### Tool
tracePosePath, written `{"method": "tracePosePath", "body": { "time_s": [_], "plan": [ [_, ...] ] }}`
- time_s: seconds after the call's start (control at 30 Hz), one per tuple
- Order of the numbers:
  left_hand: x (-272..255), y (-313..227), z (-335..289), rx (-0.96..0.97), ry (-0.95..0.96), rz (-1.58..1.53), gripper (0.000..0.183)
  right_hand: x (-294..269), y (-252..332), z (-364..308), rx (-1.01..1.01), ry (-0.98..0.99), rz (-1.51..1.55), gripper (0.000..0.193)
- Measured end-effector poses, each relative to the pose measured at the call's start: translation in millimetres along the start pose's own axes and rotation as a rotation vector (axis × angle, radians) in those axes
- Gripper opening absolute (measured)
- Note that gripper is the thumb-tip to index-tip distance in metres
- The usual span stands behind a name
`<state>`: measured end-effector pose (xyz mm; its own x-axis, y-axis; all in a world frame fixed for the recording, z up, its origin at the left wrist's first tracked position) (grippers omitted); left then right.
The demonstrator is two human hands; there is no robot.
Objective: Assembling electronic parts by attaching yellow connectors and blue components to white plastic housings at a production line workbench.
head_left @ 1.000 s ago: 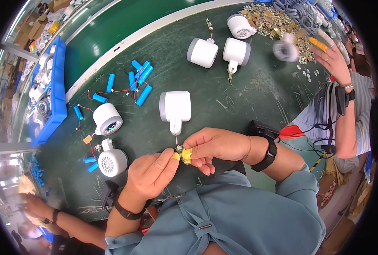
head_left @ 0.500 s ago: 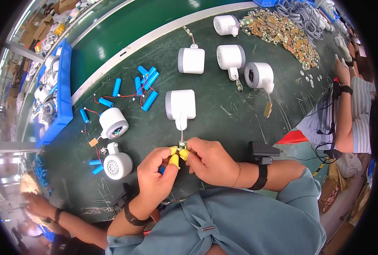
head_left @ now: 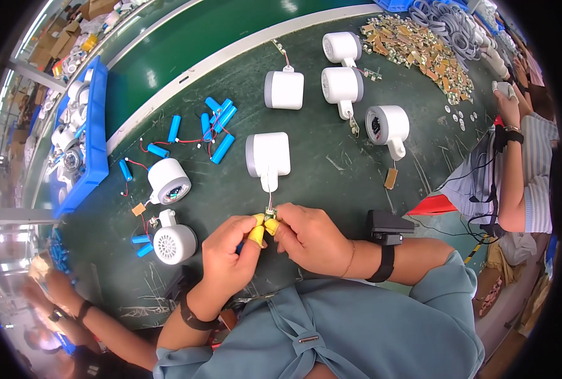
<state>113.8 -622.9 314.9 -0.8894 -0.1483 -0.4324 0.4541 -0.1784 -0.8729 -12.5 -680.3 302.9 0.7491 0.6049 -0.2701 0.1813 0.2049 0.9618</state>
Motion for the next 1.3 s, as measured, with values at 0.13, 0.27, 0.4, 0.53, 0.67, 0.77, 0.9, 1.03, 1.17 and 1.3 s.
{"method": "tracePosePath", "body": {
  "time_s": [0.13, 0.27, 0.4, 0.53, 0.67, 0.77, 0.9, 1.03, 1.17, 1.3],
  "plan": [
    [0, 18, 3, -0.241, 0.029, -0.291, 0.026, -4, 6, -5, -0.078, -0.060, -0.070, 0.014],
    [3, 14, 8, -0.258, 0.050, -0.128, 0.022, -2, 2, -6, -0.107, -0.097, -0.124, 0.019],
    [6, 8, 13, -0.226, 0.012, -0.091, 0.022, -2, 5, -7, -0.103, -0.078, -0.174, 0.021],
    [5, -5, 16, -0.210, 0.014, 0.014, 0.016, 1, 6, -6, -0.103, -0.077, -0.195, 0.022],
    [4, -12, 17, -0.080, -0.071, 0.117, 0.021, 3, 6, -6, -0.108, -0.080, -0.216, 0.022],
    [4, -11, 17, -0.088, -0.081, 0.107, 0.021, 1, 5, -6, -0.111, -0.096, -0.220, 0.021],
    [3, -3, 17, -0.174, -0.009, 0.073, 0.015, -3, 7, -6, -0.135, -0.109, -0.175, 0.021],
    [-8, 6, 11, -0.231, 0.033, 0.139, 0.018, -8, 9, -2, -0.135, -0.012, -0.144, 0.016],
    [-24, 6, 2, -0.155, 0.087, 0.299, 0.023, -12, 4, 4, -0.113, 0.101, -0.202, 0.011],
    [-55, 5, -7, -0.074, 0.053, 0.536, 0.022, -15, 4, 5, -0.079, 0.182, -0.213, 0.011]
  ]
}}
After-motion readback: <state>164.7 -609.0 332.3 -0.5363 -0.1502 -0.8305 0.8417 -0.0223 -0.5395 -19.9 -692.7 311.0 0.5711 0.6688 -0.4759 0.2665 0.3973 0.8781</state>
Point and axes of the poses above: each hand's wrist, its own z-axis towards the middle knuckle, its own x-axis out of the palm, y = z × x, the point moved 8 cm from there along z, towards the middle knuckle, and after that the axes turned 4 degrees about x, right-handed, at the moved point
